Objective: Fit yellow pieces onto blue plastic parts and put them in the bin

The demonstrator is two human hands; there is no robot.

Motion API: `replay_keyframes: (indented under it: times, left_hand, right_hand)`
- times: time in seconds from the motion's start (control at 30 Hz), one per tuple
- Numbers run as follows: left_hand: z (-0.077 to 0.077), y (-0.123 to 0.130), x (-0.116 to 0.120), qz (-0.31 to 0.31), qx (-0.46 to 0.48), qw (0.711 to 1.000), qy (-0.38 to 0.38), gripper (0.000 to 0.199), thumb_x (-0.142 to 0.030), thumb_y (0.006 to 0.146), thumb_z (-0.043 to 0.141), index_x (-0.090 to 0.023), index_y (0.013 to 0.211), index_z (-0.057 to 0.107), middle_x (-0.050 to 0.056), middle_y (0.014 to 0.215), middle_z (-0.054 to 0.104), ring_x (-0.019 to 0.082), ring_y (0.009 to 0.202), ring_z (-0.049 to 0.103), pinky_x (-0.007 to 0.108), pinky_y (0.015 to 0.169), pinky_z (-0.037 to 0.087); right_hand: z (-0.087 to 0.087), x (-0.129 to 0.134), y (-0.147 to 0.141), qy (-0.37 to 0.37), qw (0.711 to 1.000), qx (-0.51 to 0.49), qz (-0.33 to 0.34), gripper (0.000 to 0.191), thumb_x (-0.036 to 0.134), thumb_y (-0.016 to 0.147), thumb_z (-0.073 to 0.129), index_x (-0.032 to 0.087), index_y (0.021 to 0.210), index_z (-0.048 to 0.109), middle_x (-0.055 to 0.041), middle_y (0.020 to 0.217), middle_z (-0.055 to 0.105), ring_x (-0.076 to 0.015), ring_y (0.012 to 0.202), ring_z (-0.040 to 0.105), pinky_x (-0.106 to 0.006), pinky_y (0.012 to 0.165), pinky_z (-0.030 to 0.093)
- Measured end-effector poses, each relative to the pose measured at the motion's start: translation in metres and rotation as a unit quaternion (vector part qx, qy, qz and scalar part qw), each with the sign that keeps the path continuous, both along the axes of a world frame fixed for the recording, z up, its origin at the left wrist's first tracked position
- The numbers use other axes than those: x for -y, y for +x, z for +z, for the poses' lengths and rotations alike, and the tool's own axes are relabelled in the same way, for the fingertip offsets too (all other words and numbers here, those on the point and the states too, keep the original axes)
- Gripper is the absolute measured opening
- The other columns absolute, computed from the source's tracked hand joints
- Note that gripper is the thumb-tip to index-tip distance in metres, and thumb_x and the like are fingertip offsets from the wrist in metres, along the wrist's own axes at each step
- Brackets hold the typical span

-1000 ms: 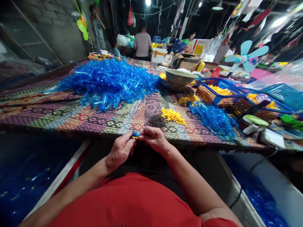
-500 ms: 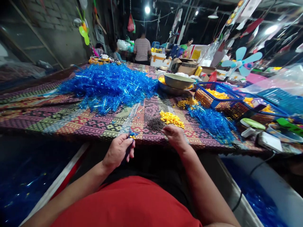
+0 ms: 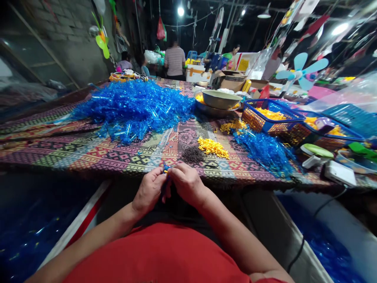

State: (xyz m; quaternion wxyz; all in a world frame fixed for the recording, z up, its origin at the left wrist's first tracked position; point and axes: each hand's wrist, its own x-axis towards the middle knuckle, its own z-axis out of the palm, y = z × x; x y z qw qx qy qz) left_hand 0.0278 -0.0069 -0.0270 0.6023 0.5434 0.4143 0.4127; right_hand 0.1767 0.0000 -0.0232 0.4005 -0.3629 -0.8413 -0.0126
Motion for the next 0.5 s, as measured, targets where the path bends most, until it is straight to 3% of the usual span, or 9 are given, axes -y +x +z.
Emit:
replay_keyframes:
  times: [0.13, 0.3, 0.4, 0.5]
  left_hand:
    - [0.0, -0.005, -0.001, -0.009, 0.052, 0.998, -0.019, 0.027, -0.041, 0.082, 0.047, -0.015, 0.084, 0.054, -0.001, 0.053, 0.059, 0.008, 0.036, 0.048, 0.017, 0.035, 0.036]
    - [-0.002, -0.009, -0.004, -0.041, 0.113, 0.991, -0.059, 0.031, -0.043, 0.084, 0.043, -0.014, 0.085, 0.054, -0.001, 0.05, 0.057, 0.008, 0.032, 0.045, 0.019, 0.034, 0.033]
    - [-0.004, -0.011, -0.003, 0.025, 0.076, 0.996, -0.031, 0.027, -0.041, 0.083, 0.046, -0.016, 0.082, 0.053, -0.003, 0.049, 0.054, 0.008, 0.033, 0.042, 0.019, 0.033, 0.03]
    - [-0.004, -0.015, -0.002, 0.117, 0.02, 0.993, 0.011, 0.021, -0.037, 0.082, 0.05, -0.017, 0.075, 0.053, -0.003, 0.057, 0.055, 0.007, 0.045, 0.047, 0.017, 0.042, 0.036]
  right_hand:
    - [-0.003, -0.006, 0.002, 0.005, 1.0, 0.025, -0.003, 0.017, 0.012, 0.086, 0.045, 0.018, 0.089, 0.061, -0.0055, 0.074, 0.06, -0.014, 0.065, 0.053, -0.026, 0.061, 0.044]
    - [0.002, -0.007, -0.006, -0.031, 0.999, 0.016, -0.017, 0.018, 0.011, 0.084, 0.045, 0.018, 0.085, 0.061, -0.0027, 0.068, 0.055, -0.0112, 0.058, 0.049, -0.021, 0.053, 0.039]
    - [0.004, -0.009, -0.018, -0.014, 0.998, 0.058, -0.033, 0.018, 0.012, 0.083, 0.046, 0.016, 0.073, 0.06, -0.002, 0.064, 0.05, -0.0104, 0.053, 0.042, -0.022, 0.049, 0.034]
    - [0.003, -0.015, -0.032, 0.028, 0.995, 0.092, -0.035, 0.016, 0.013, 0.08, 0.048, 0.015, 0.066, 0.057, -0.003, 0.062, 0.049, -0.0122, 0.053, 0.039, -0.024, 0.051, 0.033]
